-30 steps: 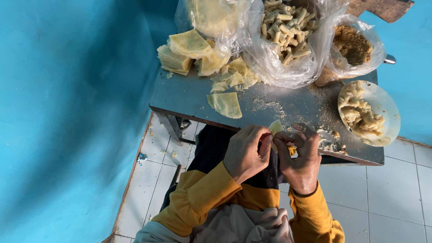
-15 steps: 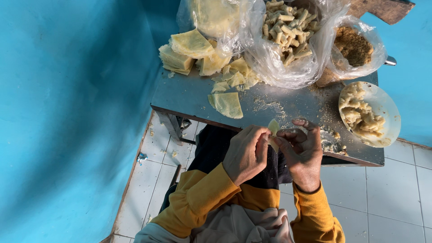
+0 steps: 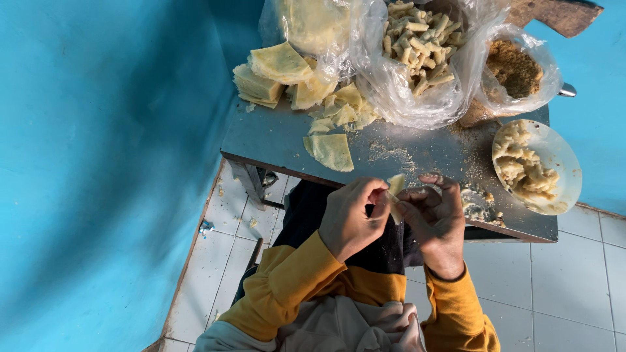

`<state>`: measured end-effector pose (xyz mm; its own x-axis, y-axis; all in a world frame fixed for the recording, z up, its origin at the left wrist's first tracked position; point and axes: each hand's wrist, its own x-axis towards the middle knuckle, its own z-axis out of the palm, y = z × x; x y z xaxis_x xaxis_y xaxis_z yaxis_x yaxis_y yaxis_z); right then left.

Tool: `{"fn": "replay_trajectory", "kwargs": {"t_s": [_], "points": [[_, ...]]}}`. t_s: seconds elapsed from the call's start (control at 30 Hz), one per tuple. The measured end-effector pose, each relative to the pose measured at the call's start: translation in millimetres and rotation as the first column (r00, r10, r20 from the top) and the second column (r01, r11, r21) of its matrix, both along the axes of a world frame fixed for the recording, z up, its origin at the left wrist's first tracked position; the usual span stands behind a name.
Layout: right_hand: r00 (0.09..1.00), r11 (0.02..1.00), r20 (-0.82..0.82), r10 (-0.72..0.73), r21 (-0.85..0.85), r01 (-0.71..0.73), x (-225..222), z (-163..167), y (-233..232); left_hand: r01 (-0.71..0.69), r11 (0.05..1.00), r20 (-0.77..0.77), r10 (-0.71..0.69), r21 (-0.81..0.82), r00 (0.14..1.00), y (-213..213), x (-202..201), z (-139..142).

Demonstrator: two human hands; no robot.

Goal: The person sits at a small metal table and wraps triangular dough wrappers around a filling by hand, pinching each closed and placing the finished piece onto a plate. They repeatedly take wrappers from a stack, add filling, and set completed wrapped pieces aside, with wrapped snacks in plastic bags nearby.

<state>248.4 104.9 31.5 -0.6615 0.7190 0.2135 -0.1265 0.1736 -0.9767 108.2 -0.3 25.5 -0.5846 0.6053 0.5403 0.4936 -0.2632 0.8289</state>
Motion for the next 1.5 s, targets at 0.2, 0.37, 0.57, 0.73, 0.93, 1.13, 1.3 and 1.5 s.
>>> {"fn": "replay_trajectory", "kwargs": {"t_s": [0.2, 0.37, 0.57, 0.73, 0.93, 1.13, 1.3, 1.5], "points": [[0.999, 0.997, -0.002, 0.041, -0.064, -0.041, -4, 0, 1, 0.099, 0.993, 0.209, -0.084, -0.061, 0.974, -13, -6, 6], [0.978, 0.982, -0.092, 0.186, -0.012, -0.188, -10, 6, -1, 0.068, 0.995, 0.105, -0.060, -0.069, 0.993, -17, -7, 10], [0.959, 0.949, -0.054, 0.280, -0.134, -0.285, -18, 11, 8, 0.196, 0.980, 0.193, -0.196, 0.023, 0.961, -20, -7, 14], [0.942, 0.902, -0.230, 0.246, -0.301, -0.309, -14, -1, 7, 0.063, 0.995, 0.008, -0.063, -0.074, 0.998, -29, -13, 13], [0.951, 0.874, -0.129, 0.280, -0.375, -0.308, -12, -6, 13, -0.228, 0.970, -0.298, 0.195, -0.082, 0.934, -37, -19, -9], [0.931, 0.889, -0.012, 0.364, -0.294, -0.352, -12, -3, 35, -0.458, 0.873, -0.422, 0.356, -0.168, 0.833, -80, -64, -58], [0.892, 0.913, 0.210, 0.401, -0.016, -0.407, -7, 7, 88, -0.747, 0.511, -0.622, 0.434, -0.425, 0.652, -167, -119, -88], [0.750, 0.768, 0.502, 0.431, 0.232, -0.597, -45, 23, 117, -0.848, 0.363, -0.804, 0.319, -0.386, 0.502, -184, -137, -102]]}}
